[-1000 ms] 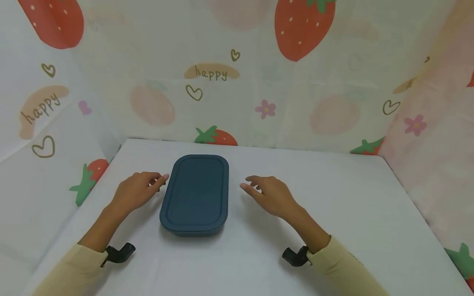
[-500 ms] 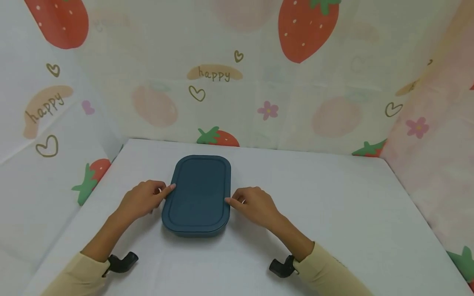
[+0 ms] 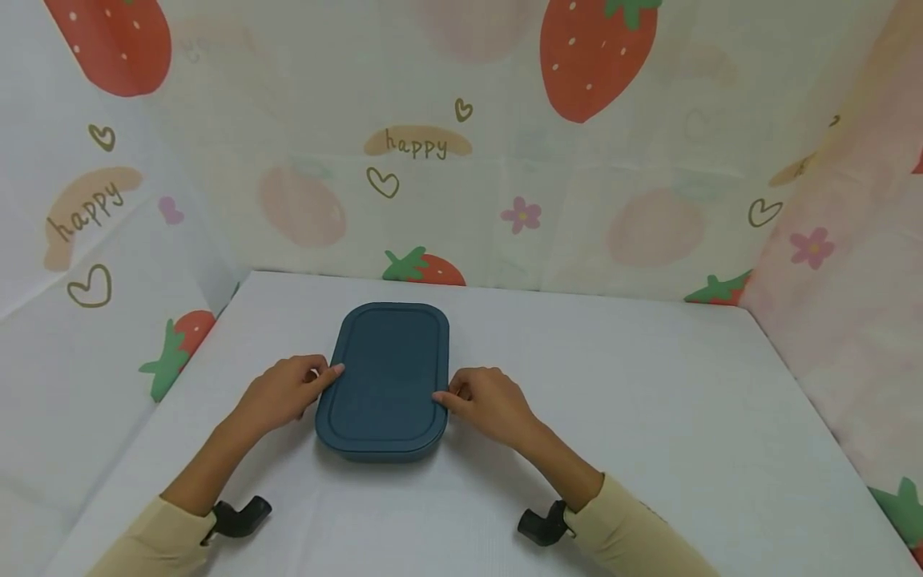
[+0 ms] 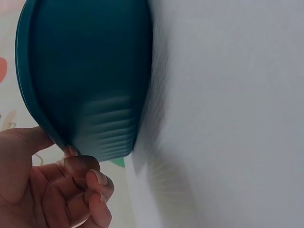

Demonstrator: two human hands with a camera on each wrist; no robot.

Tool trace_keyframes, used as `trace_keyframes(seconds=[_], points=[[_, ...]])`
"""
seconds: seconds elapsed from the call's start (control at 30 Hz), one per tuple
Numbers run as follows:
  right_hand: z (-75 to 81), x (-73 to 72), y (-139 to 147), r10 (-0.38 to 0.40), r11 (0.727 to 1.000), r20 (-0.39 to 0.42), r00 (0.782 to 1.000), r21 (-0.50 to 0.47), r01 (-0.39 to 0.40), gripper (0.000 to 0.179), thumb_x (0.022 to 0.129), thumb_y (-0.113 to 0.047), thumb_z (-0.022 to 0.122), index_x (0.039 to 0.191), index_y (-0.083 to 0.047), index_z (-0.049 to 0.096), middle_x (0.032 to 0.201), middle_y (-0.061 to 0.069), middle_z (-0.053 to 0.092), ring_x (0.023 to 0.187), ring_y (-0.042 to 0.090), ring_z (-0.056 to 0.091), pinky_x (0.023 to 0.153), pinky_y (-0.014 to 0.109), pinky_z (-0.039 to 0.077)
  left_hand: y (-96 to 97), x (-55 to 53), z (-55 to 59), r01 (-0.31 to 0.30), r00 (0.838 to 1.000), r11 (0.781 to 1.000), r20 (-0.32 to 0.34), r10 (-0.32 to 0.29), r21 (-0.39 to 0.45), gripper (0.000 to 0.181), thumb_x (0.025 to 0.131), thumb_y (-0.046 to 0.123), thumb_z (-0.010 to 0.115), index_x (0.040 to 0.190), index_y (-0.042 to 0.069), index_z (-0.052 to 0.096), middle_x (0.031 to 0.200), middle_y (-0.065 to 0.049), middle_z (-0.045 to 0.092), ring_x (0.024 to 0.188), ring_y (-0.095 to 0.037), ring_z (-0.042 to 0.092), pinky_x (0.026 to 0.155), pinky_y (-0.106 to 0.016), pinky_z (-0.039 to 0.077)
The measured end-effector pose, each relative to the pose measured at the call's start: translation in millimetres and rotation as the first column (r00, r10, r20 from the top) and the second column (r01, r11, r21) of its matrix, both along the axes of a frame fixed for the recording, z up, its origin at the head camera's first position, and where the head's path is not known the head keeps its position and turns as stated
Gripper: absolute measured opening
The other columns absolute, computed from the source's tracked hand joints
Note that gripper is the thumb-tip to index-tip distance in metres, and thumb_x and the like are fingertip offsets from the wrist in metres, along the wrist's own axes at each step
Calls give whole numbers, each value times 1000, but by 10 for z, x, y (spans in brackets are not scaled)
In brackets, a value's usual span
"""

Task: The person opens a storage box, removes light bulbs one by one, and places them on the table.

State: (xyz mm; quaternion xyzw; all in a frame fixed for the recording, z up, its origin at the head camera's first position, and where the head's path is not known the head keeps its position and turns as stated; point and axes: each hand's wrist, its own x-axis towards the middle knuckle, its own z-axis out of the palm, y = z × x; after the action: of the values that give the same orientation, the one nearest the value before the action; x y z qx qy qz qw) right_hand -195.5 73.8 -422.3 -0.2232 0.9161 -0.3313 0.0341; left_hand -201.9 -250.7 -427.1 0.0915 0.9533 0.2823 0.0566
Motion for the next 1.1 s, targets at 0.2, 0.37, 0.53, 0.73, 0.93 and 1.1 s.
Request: trace_keyframes(seconds=[0.2, 0.37, 0.53, 0.73, 0.93, 1.1], points=[[17, -1, -15, 0, 1000, 23, 1000, -25, 1, 25, 96, -33, 72, 82, -12, 70, 64, -8, 61, 59, 10, 54, 50, 25, 44, 12, -14, 11, 12, 1000, 1000, -10, -12, -5, 38, 105, 44, 52, 89, 11, 63, 62, -5, 57, 50, -18, 52, 45, -31, 37], [11, -5, -27, -7, 1000, 20, 1000, -24, 8, 25, 96, -33, 72, 82, -12, 69, 64, -7, 60, 58, 10, 53, 49, 24, 42, 13, -32, 6, 11, 999, 1000, -34, -11, -14, 40, 105, 45, 51, 90, 11, 64, 61, -4, 56, 49, -17, 52, 45, -30, 37], [14, 5, -34, -18, 1000, 20, 1000, -12, 18, 26, 96, -34, 72, 83, -12, 70, 62, -8, 60, 57, 10, 54, 49, 25, 42, 13, -28, -6, 1, 998, 999, -58, -4, -49, 37, 105, 43, 53, 91, 11, 65, 60, 0, 53, 50, -16, 51, 45, -30, 37], [42, 17, -39, -22, 1000, 18, 1000, -7, 22, 26, 95, -35, 72, 83, -12, 70, 62, -8, 60, 58, 10, 54, 50, 25, 43, 14, -14, 17, 0, 996, 997, -89, -6, -75, 34, 105, 38, 55, 91, 10, 66, 60, 0, 52, 50, -16, 51, 46, -30, 37], [54, 21, -38, -22, 1000, 24, 999, -20, 23, 26, 95, -34, 72, 83, -12, 70, 63, -7, 61, 58, 10, 54, 50, 25, 43, 23, -4, 54, -5, 993, 997, -115, -4, -77, 32, 105, 36, 56, 90, 9, 66, 59, 0, 52, 50, -16, 50, 46, -30, 37], [44, 5, -22, -4, 999, 24, 1000, -39, 5, 26, 96, -33, 72, 84, -11, 70, 62, -7, 61, 56, 9, 55, 50, 25, 43, 32, 5, 85, -14, 991, 997, -132, 3, -77, 33, 105, 37, 56, 88, 10, 65, 58, 0, 50, 52, -17, 49, 47, -30, 36]])
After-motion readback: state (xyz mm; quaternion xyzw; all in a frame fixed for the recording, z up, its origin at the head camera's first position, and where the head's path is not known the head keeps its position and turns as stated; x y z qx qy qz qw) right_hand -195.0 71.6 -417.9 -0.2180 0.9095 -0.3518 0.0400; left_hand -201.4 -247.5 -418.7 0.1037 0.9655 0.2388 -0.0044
